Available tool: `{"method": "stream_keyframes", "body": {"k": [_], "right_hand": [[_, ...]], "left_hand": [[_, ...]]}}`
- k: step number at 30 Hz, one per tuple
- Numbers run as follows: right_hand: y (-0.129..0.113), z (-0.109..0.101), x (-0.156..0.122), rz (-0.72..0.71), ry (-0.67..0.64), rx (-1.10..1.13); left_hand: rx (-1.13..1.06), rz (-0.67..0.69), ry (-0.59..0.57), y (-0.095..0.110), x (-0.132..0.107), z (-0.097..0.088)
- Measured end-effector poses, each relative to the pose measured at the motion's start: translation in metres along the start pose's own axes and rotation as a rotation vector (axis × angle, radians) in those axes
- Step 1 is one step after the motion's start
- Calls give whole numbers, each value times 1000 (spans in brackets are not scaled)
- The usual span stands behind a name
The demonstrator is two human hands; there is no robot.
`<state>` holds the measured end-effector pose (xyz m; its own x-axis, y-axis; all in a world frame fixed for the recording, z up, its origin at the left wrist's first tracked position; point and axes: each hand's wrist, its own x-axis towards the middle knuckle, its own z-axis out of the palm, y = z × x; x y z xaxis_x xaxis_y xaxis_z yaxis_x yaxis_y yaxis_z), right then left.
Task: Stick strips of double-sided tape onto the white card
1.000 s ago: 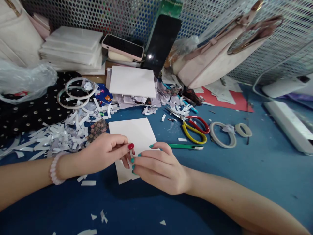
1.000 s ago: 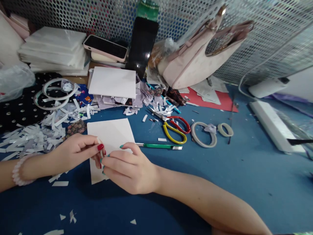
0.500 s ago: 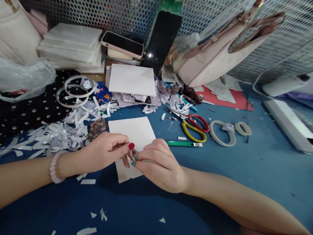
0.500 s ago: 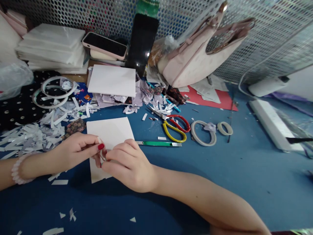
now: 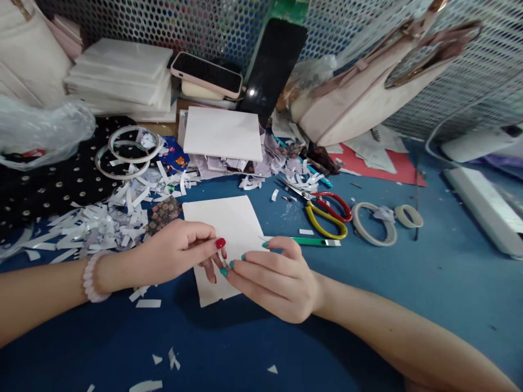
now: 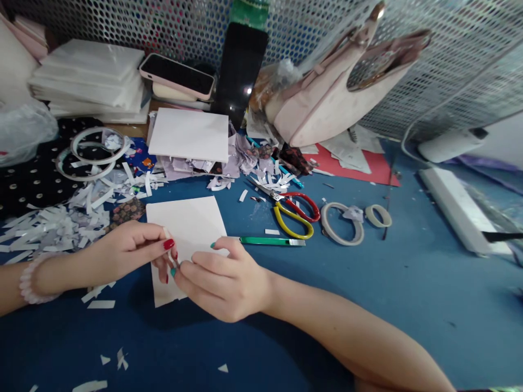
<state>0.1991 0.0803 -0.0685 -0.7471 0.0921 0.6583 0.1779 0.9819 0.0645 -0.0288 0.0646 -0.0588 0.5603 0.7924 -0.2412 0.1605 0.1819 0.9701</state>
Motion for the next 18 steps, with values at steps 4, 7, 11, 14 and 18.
{"method": "stream_keyframes", "body": {"k": [4, 7, 11, 14, 18], "right_hand": [[-1, 0, 3, 29, -21, 40], [-3, 1, 5, 78, -30, 74], [-6, 2, 8, 187, -18, 132], [-7, 3, 9, 239, -29, 181], [-6, 6, 7, 254, -31, 212]], "left_hand": [[32, 6, 0, 0, 1, 0], [87, 18, -8, 0, 1, 0], [140, 36, 11, 2, 1, 0], [177, 42, 15, 3, 1, 1], [170, 26, 3, 4, 1, 1]]}}
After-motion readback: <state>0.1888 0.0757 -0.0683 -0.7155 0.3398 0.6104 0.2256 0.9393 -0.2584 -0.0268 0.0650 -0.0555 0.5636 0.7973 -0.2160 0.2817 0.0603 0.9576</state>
